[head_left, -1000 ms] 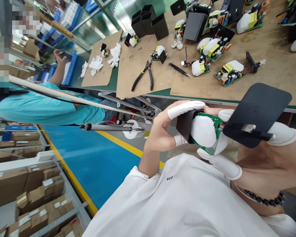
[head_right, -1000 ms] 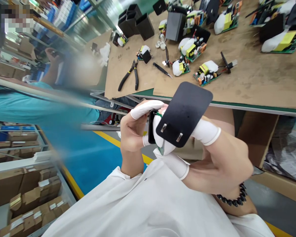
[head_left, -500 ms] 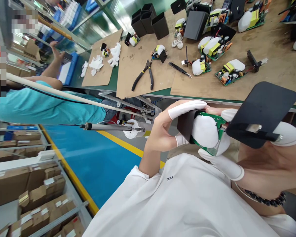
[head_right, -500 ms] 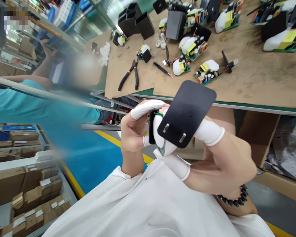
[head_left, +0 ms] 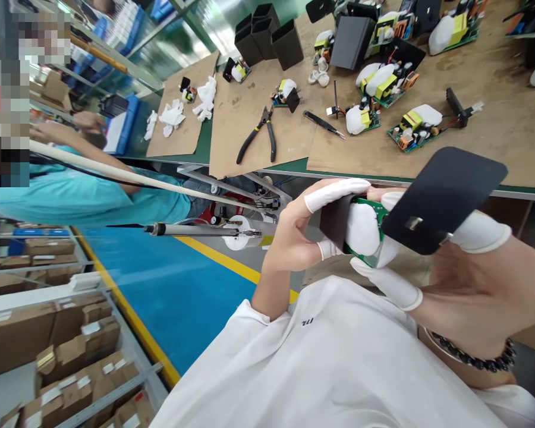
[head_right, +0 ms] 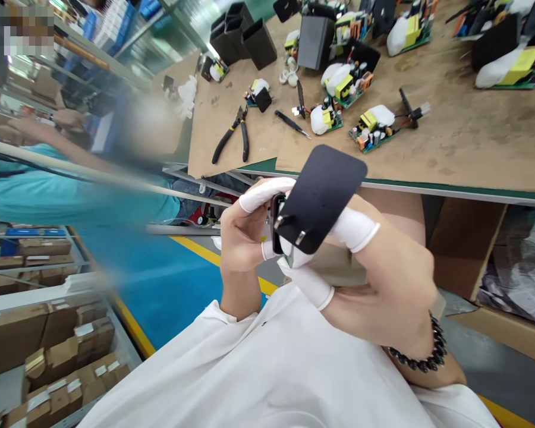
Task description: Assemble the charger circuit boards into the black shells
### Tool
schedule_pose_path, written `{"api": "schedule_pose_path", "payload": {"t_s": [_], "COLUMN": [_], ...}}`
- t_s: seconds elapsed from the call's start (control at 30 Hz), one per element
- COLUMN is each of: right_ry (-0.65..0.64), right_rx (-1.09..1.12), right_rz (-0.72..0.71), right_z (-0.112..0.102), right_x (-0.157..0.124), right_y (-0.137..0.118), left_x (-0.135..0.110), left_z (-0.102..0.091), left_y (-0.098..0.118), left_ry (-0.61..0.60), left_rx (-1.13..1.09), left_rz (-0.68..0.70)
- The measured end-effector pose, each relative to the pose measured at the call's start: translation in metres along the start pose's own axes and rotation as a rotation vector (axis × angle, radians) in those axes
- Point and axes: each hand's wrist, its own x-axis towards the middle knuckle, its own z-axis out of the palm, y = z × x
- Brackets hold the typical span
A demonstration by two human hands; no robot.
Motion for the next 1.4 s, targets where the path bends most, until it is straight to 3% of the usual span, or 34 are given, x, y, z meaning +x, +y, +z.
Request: {"api": "schedule_pose_path", "payload": {"t_s": [0.1, 0.2, 0.27, 0.33, 0.43, 0.53, 0.6, 0.67, 0.77, 0.87, 0.93, 1.03, 1.17, 1.23, 1.4], "right_ry": [-0.026, -0.052, 0.088, 0.235, 0.289, 0.333, 0.294, 0.187, -0.008, -0.051, 0.016, 0.152, 0.437, 0.503, 0.526], "right_rx": [-0.183, -0.206, -0.098, -0.005, 0.012, -0.095, -0.163, -0.175, -0.08, -0.004, -0.021, -0.194, -0.668, -0.878, -1.054], "right_rz": [-0.19, -0.079, 0.001, 0.009, -0.063, -0.141, -0.16, -0.122, 0.074, 0.249, 0.258, 0.164, 0.032, -0.013, -0.037], "right_z": [-0.005, -0.009, -0.006, 0.004, 0.019, 0.009, -0.017, -0.051, -0.091, -0.107, -0.107, -0.104, -0.091, -0.081, -0.067], "right_x": [0.007, 0.006, 0.001, -0.007, -0.015, -0.008, 0.007, 0.027, 0.055, 0.072, 0.076, 0.073, 0.055, 0.047, 0.043], "right_y": [0.005, 0.01, 0.013, 0.018, 0.035, 0.051, 0.053, 0.046, 0.031, 0.023, 0.021, 0.018, 0.021, 0.026, 0.035], "left_x": [-0.003, -0.005, -0.004, -0.002, 0.007, 0.021, 0.033, 0.045, 0.059, 0.068, 0.071, 0.073, 0.076, 0.076, 0.073], "left_z": [0.004, 0.012, 0.022, 0.037, 0.064, 0.081, 0.08, 0.072, 0.055, 0.046, 0.051, 0.077, 0.129, 0.148, 0.157], "left_y": [-0.001, -0.003, -0.008, -0.016, -0.033, -0.049, -0.058, -0.063, -0.064, -0.057, -0.051, -0.048, -0.063, -0.073, -0.085], "left_ry": [0.012, 0.086, 0.175, 0.295, 0.431, 0.479, 0.374, 0.126, -0.213, -0.299, -0.258, -0.071, 0.165, 0.236, 0.273], "left_rx": [-0.012, -0.009, -0.062, -0.092, -0.082, -0.08, -0.145, -0.3, -0.57, -0.674, -0.59, -0.342, -0.085, 0.022, 0.208], "left_rz": [-0.119, -0.378, -0.466, -0.488, -0.47, -0.438, -0.413, -0.413, -0.43, -0.449, -0.474, -0.462, -0.325, -0.234, -0.086]}}
